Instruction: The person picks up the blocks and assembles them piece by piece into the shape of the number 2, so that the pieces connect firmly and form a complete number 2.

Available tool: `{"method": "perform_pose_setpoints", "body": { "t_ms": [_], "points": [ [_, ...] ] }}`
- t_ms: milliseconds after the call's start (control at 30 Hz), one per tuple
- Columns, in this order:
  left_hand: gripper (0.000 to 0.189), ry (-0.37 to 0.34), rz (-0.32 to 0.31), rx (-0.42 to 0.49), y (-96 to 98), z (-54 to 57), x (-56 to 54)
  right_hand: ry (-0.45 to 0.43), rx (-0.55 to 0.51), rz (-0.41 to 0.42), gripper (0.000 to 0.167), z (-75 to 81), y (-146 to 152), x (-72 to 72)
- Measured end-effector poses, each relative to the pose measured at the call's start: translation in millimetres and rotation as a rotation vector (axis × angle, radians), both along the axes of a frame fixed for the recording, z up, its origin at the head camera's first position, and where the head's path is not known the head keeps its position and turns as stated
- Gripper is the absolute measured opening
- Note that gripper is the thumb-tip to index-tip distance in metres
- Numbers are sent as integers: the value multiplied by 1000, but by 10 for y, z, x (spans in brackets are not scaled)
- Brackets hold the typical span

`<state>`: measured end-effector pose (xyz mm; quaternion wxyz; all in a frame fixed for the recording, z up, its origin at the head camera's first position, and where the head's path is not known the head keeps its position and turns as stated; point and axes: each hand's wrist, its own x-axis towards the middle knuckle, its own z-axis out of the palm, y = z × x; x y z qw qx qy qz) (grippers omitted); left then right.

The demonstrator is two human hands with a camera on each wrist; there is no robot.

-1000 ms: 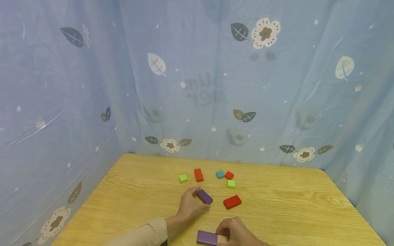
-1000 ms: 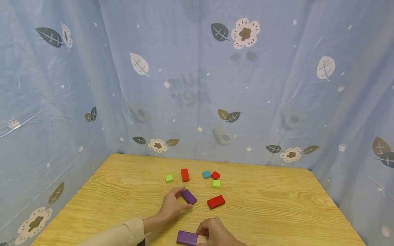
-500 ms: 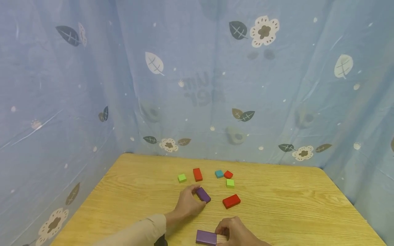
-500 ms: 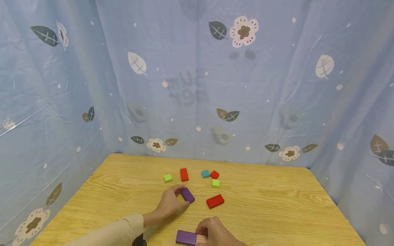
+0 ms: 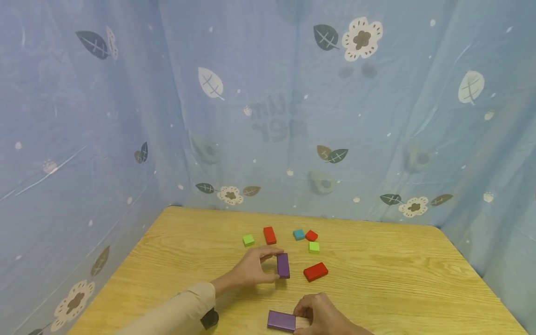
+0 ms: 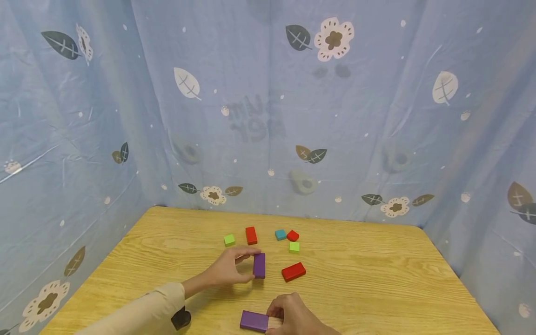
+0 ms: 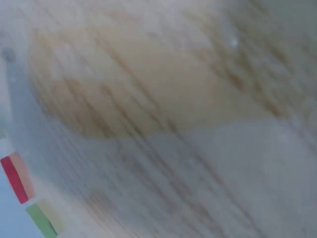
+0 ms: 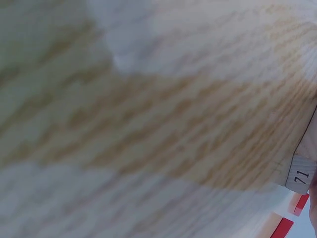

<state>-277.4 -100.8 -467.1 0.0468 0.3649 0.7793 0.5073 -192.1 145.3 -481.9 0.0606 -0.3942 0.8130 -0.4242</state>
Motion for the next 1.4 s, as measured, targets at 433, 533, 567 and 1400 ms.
{"method": "perform_pose_setpoints", "body": {
  "t_ms": [433,533,567,1400],
  "points": [
    [57,-118,-180,-46,-32,54,105,-12,-28,6,25,-27,3,10],
    [56,-117,-239,-57,-47,14,137,-1,-36,14,24,-35,4,15],
    [56,-127,-258,-54,-50,0,150,8,-39,18,24,-39,5,15],
    [47,-203,-413,-65,-50,-111,180,32,-30,6,25,-30,-3,13]
  ]
}}
